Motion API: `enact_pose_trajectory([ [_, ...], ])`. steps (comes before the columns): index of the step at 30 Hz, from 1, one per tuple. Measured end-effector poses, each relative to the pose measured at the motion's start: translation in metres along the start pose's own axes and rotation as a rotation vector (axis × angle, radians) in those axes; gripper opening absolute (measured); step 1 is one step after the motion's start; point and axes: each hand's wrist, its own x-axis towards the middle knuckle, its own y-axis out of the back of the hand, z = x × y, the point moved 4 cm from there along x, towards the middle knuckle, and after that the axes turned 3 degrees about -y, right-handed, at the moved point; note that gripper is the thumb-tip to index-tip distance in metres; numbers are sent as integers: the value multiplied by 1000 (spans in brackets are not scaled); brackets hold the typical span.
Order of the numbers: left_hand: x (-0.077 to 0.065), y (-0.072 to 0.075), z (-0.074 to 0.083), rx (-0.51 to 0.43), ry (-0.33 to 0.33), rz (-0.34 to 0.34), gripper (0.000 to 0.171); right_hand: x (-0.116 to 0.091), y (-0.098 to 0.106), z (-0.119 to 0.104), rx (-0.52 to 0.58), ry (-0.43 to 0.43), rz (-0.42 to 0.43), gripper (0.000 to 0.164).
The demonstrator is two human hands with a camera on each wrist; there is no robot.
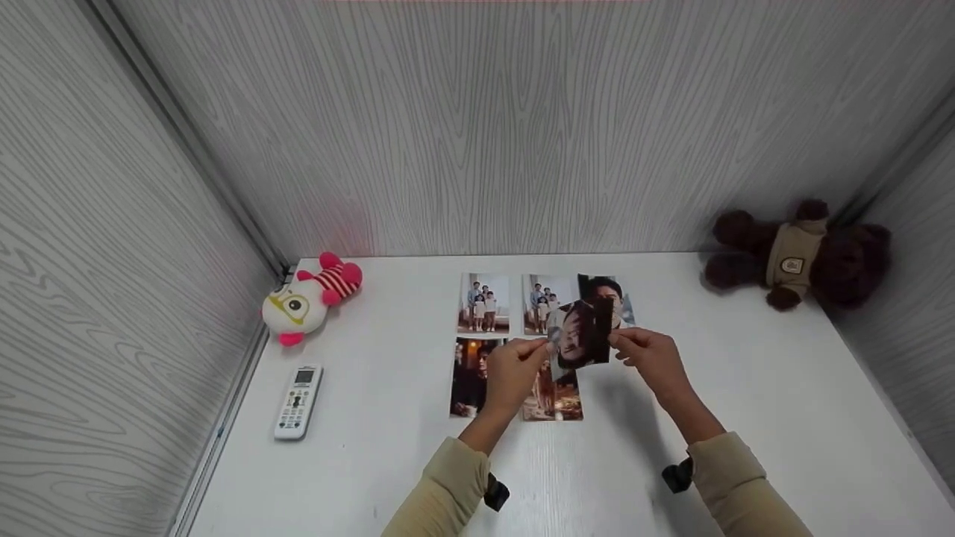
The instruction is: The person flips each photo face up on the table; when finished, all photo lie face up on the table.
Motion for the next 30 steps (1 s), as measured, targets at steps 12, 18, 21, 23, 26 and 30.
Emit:
enact_pose_trajectory([
  [12, -2, -2, -8, -55, 206, -21, 19, -1, -6, 7, 16, -47, -2, 34],
  [18, -9, -12, -13, -151, 346, -49, 29, -1, -14, 11, 87, -116, -6, 26],
  [21, -13, -17, -15, -195, 392, -49, 31, -2, -16, 15, 111, -148, -8, 24],
  [23, -15, -19, -17, -242, 426, -62, 33, -2, -17, 17, 120, -165, -7, 27],
  [26, -18, -23, -19, -308, 482, -86, 39, -1, -18, 20, 127, -181, -24, 35],
  [30, -20, -26, -21, -360, 523, -116, 46, -1, -20, 24, 142, -205, -43, 36],
])
